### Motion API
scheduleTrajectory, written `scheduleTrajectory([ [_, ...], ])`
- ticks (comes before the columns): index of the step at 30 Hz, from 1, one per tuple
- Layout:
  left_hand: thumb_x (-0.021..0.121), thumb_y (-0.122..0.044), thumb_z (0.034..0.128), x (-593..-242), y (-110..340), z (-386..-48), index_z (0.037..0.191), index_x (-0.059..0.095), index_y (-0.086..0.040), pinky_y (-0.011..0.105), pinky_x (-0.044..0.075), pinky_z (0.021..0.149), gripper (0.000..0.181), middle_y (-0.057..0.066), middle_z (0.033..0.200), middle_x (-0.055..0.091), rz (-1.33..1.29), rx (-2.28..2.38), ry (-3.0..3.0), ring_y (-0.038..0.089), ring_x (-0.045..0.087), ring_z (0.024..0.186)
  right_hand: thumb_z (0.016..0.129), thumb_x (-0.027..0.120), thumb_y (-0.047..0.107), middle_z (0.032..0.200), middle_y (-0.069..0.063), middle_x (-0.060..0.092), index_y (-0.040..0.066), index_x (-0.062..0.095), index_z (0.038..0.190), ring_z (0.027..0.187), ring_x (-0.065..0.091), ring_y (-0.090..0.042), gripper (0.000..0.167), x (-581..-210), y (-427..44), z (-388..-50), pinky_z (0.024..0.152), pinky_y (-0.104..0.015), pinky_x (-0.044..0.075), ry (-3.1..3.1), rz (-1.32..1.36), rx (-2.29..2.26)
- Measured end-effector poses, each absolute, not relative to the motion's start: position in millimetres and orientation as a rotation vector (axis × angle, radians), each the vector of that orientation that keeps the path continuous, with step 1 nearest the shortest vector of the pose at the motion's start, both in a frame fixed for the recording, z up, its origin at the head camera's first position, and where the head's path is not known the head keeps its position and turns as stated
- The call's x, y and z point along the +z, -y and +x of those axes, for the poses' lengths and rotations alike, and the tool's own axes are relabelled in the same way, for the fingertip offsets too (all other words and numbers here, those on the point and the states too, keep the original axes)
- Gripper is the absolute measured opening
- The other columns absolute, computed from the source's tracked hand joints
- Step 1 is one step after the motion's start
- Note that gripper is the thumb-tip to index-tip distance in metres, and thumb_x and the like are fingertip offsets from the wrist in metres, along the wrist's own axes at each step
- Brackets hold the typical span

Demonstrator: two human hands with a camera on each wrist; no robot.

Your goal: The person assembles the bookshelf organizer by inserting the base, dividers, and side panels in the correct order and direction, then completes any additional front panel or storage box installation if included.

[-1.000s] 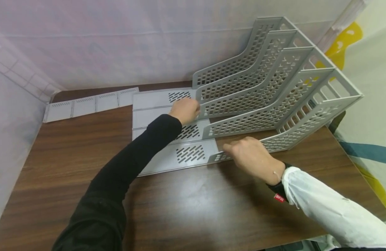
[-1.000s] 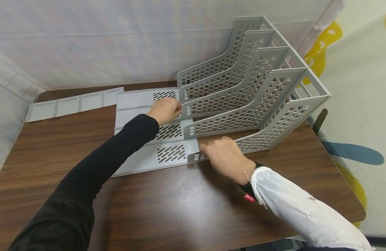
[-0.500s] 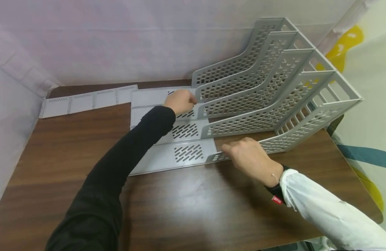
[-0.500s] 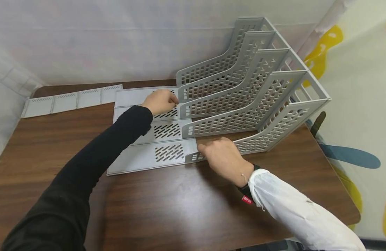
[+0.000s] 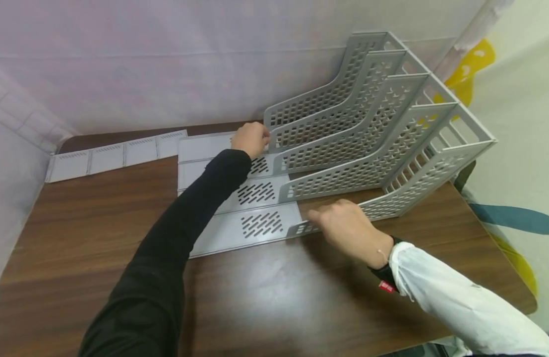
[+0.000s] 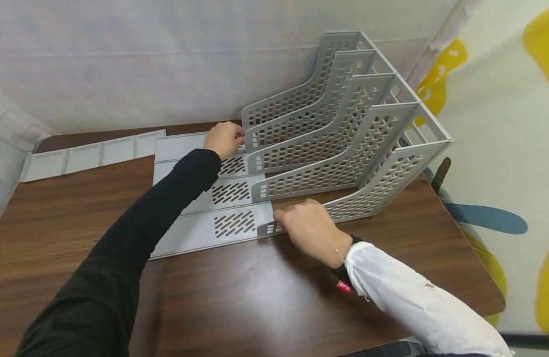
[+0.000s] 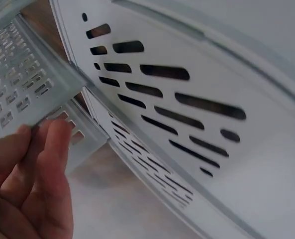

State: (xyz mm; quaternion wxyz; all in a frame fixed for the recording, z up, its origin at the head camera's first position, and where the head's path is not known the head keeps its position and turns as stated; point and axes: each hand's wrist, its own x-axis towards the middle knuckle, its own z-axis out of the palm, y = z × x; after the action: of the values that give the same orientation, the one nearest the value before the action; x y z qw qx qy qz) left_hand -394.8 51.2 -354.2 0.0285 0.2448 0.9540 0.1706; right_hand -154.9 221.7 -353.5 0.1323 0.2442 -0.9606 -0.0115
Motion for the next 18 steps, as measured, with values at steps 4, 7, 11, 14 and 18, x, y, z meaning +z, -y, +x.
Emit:
scheduleTrajectory([
  [4, 0.054, -0.025, 0.0973, -354.5, -53.2, -395.0, 0.103, 0.071, -0.012, 0.042, 0.053, 0.076, 0.022, 0.006, 0.099, 0.071, 0.744, 0.520, -3.006, 0.024, 0.066, 0.085, 0.073, 0.064, -0.001, 0.063, 0.003, 0.064, 0.019, 0.060, 0.076, 0.051, 0.057, -0.019, 0.020, -353.4, -221.3, -154.7, 0.053, -0.032, 0.042, 2.790, 0.708, -0.044],
  [7, 0.053, -0.026, 0.0975, -356.0, -53.9, -394.9, 0.104, 0.071, -0.012, 0.042, 0.053, 0.075, 0.023, 0.006, 0.098, 0.071, 0.732, 0.509, -3.018, 0.023, 0.065, 0.084, 0.073, 0.064, -0.001, 0.063, 0.003, 0.064, 0.019, 0.061, 0.076, 0.051, 0.057, -0.018, 0.021, -353.6, -221.4, -153.8, 0.053, -0.032, 0.042, 2.798, 0.704, -0.042],
  [11, 0.053, -0.025, 0.0977, -358.5, -53.1, -394.3, 0.102, 0.071, -0.012, 0.040, 0.053, 0.072, 0.022, 0.007, 0.097, 0.071, 0.726, 0.461, -3.009, 0.024, 0.066, 0.082, 0.072, 0.063, -0.002, 0.063, 0.003, 0.064, 0.019, 0.061, 0.077, 0.051, 0.057, -0.018, 0.022, -354.4, -221.3, -152.3, 0.053, -0.032, 0.042, 2.791, 0.718, -0.044],
  [14, 0.053, -0.024, 0.0978, -358.7, -53.0, -394.2, 0.098, 0.071, -0.011, 0.039, 0.052, 0.069, 0.022, 0.007, 0.094, 0.071, 0.734, 0.442, -3.007, 0.024, 0.065, 0.080, 0.072, 0.063, -0.002, 0.062, 0.003, 0.064, 0.019, 0.061, 0.076, 0.051, 0.056, -0.017, 0.022, -354.8, -221.8, -151.8, 0.052, -0.031, 0.041, 2.778, 0.724, -0.052],
  [18, 0.053, -0.025, 0.0978, -357.2, -53.0, -395.7, 0.096, 0.071, -0.011, 0.041, 0.053, 0.070, 0.023, 0.007, 0.093, 0.071, 0.769, 0.429, -3.005, 0.024, 0.065, 0.080, 0.072, 0.063, -0.002, 0.062, 0.003, 0.064, 0.019, 0.060, 0.076, 0.051, 0.056, -0.017, 0.021, -354.4, -222.8, -151.4, 0.053, -0.031, 0.041, 2.769, 0.716, -0.060],
])
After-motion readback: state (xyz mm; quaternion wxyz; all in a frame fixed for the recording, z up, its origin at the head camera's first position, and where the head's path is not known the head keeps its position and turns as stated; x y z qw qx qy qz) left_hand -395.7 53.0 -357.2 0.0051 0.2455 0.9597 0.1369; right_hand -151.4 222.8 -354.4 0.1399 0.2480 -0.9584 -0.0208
